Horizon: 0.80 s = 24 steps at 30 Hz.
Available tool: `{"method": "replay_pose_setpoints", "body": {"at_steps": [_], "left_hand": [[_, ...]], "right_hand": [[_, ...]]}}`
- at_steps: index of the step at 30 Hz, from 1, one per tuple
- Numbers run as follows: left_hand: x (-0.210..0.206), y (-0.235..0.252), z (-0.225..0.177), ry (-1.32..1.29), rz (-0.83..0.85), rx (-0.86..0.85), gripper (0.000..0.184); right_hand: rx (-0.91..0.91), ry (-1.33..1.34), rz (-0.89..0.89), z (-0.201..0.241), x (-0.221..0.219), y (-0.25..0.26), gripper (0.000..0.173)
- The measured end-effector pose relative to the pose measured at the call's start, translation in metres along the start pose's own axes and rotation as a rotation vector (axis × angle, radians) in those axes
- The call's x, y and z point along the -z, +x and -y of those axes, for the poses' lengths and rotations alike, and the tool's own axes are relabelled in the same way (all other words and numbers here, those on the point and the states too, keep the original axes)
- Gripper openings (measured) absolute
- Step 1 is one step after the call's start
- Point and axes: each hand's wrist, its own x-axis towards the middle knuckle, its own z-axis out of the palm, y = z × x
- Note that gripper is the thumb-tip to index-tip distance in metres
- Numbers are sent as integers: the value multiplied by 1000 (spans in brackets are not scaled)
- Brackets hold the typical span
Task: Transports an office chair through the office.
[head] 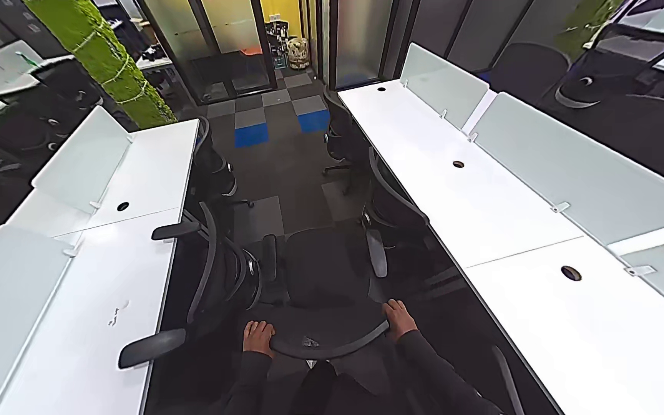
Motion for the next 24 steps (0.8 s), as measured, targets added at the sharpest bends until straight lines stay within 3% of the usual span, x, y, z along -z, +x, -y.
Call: {"method": "replay_pose_setpoints", "body": {"at_steps": [10,19,24], "left_hand": [[54,121,48,-53,-32,-4,41],[105,219,66,-138,128,156,45],[126,279,80,-163,98,196,45]], "right_hand": [[-30,33,-46,59,49,122,55],[81,-33,-75,97,113,266,56],[120,-89,-35,122,154,356,57]]}}
